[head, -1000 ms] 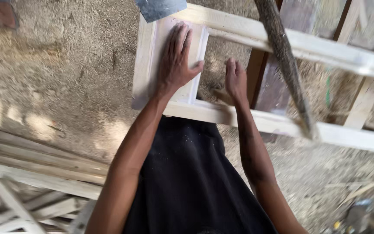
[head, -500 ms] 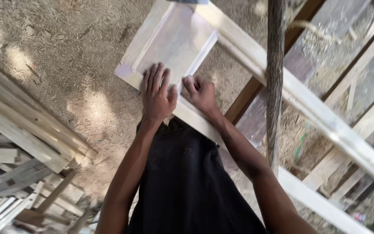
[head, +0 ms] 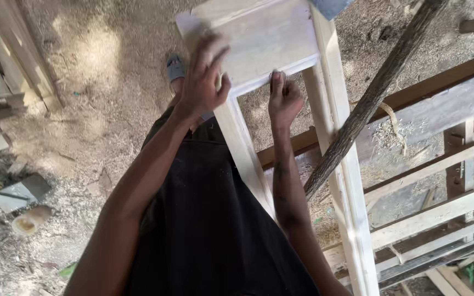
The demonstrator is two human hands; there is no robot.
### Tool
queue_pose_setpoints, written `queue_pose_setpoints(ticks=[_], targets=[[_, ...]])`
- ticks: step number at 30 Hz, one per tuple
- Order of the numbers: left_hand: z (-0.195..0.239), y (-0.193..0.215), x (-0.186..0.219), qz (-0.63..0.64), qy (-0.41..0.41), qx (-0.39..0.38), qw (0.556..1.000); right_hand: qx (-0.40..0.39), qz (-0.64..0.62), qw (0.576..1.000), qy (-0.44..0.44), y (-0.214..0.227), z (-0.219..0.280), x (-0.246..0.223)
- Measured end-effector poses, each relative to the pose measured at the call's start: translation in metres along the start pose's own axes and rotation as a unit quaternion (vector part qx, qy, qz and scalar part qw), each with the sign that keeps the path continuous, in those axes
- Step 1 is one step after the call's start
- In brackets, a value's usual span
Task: The person sands a wooden frame using a sanding block, focusing on edges and corners. They repeatedly rub the surface with both hands, shifting grip and position to smooth different sections of the frame.
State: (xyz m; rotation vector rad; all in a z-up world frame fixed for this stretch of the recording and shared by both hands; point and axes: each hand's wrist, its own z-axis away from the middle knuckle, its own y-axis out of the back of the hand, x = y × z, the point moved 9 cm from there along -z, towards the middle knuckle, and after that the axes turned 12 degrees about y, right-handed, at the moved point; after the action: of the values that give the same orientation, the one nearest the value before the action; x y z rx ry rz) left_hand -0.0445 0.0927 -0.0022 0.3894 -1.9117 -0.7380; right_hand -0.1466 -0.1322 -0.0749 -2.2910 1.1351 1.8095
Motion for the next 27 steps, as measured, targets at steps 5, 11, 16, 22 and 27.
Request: queue_pose_setpoints(ticks=[5,11,16,22,27], targets=[[-0.010,0.000,-0.066,0.056,0.202,0.178,0.961,-0.133,0.124,0.980,0.083,-0.044,0.017,-0.036],[-0.026,-0.034,-0.103,0.064,0.357,0.159,0.918,0.003,0.117,0.993,-0.004,0.003,-0.016,-0.014],[-0.018,-0.026,-0.092,0.066,0.381,0.171,0.906,-0.107,0.032,0.993,0.046,-0.041,0.012,-0.037],[-0.022,-0.025,-0.093,0.042,0.399,0.159,0.902,0.030,0.066,0.997,-0.021,0.006,-0.032,-0.034],[-0.018,-0.031,-0.095,0.036,0.401,0.156,0.902,-0.067,-0.002,0.995,0.076,-0.048,-0.009,-0.090]])
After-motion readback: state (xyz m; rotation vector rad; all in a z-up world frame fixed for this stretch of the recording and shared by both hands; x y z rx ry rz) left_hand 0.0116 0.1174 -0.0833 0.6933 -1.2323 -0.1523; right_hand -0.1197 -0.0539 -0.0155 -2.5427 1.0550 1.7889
